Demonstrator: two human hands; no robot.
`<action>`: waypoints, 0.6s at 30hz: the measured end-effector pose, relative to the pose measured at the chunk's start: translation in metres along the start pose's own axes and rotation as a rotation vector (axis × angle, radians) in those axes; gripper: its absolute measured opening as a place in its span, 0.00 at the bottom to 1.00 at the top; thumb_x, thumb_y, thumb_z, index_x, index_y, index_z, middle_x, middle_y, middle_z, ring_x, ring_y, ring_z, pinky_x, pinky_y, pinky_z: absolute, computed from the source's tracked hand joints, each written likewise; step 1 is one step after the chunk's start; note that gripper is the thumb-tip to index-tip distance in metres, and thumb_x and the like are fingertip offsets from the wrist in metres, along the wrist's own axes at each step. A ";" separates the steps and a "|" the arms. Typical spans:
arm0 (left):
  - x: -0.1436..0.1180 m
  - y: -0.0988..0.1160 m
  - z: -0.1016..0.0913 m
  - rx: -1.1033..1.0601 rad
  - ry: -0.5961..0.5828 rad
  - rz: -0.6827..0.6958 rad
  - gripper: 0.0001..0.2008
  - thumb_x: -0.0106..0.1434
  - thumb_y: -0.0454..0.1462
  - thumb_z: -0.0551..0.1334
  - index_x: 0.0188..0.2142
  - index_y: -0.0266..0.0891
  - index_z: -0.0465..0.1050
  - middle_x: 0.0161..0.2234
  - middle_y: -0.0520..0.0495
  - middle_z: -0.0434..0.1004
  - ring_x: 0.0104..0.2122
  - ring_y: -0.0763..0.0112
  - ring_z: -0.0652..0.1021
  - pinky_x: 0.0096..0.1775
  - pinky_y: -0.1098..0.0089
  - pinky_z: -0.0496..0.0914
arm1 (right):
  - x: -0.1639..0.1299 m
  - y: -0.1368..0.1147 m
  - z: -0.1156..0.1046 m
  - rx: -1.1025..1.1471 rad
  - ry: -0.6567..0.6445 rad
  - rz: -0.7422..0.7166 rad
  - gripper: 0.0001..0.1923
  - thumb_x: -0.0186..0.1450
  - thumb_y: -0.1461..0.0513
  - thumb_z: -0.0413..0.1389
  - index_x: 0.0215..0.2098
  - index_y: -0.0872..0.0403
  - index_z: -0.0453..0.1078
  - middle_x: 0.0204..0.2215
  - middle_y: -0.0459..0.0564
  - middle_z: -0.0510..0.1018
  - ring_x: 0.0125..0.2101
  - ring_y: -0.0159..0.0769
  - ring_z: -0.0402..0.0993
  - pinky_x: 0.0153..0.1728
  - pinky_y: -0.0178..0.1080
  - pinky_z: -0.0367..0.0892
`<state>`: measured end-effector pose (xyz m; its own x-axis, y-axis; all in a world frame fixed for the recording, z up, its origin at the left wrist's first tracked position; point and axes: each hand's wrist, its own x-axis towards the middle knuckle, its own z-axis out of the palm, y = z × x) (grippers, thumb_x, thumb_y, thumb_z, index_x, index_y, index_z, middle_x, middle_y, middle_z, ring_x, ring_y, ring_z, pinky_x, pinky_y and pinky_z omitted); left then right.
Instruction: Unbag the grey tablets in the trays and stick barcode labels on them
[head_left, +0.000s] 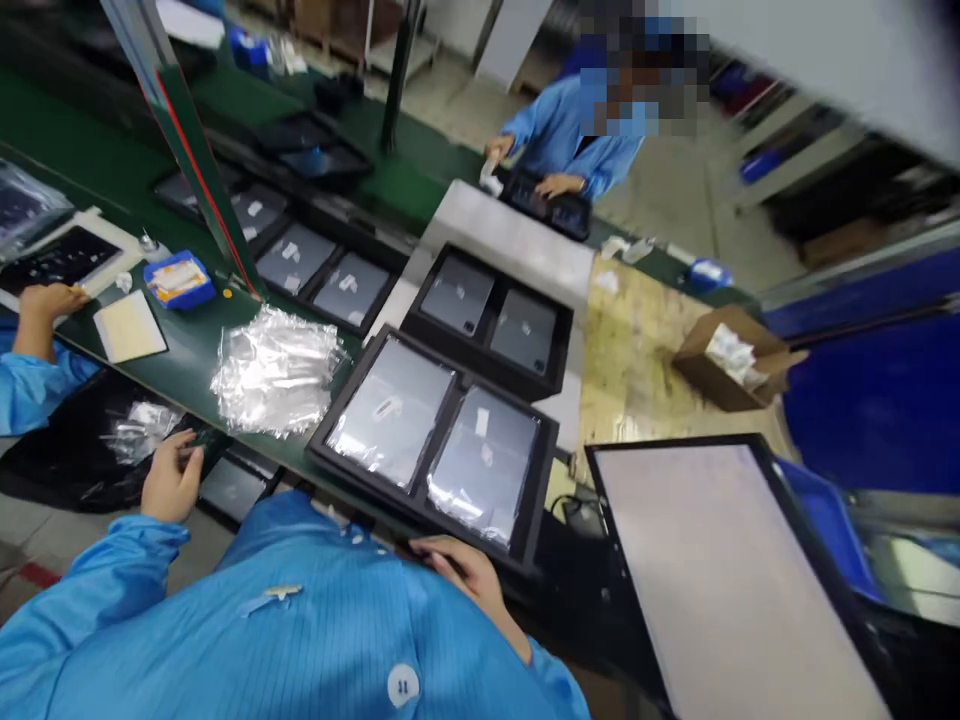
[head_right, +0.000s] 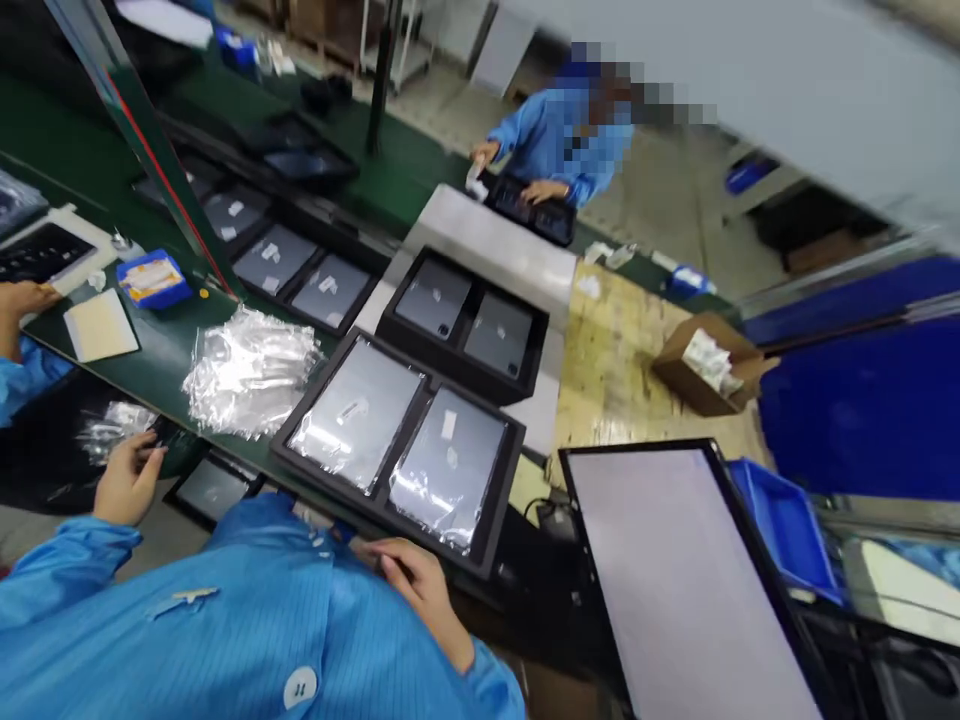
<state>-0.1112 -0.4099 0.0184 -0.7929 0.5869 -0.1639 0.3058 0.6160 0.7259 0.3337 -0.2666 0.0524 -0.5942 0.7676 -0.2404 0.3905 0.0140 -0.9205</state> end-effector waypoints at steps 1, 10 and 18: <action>-0.002 0.017 0.010 -0.054 -0.012 0.034 0.18 0.65 0.39 0.57 0.53 0.34 0.63 0.62 0.29 0.66 0.50 0.50 0.79 0.56 0.46 0.73 | 0.002 0.000 -0.018 -0.042 0.149 -0.101 0.16 0.73 0.51 0.53 0.42 0.49 0.80 0.42 0.52 0.85 0.47 0.47 0.82 0.53 0.48 0.75; 0.011 0.114 0.095 -0.133 -0.492 0.163 0.45 0.62 0.55 0.61 0.69 0.32 0.54 0.70 0.27 0.60 0.68 0.43 0.66 0.68 0.49 0.62 | 0.036 0.054 -0.097 -0.321 0.666 0.528 0.49 0.65 0.40 0.44 0.70 0.70 0.58 0.60 0.76 0.72 0.62 0.68 0.70 0.58 0.59 0.68; 0.069 0.088 0.116 -0.126 -0.668 0.258 0.46 0.61 0.69 0.49 0.62 0.39 0.72 0.65 0.30 0.69 0.67 0.43 0.68 0.67 0.50 0.65 | 0.055 0.067 -0.096 -0.474 0.755 0.680 0.33 0.68 0.52 0.42 0.62 0.60 0.70 0.43 0.67 0.83 0.46 0.59 0.82 0.45 0.53 0.74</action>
<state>-0.0778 -0.2536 -0.0066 -0.2000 0.9257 -0.3210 0.3443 0.3732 0.8615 0.3944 -0.1617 0.0071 0.3607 0.8980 -0.2520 0.7954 -0.4372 -0.4196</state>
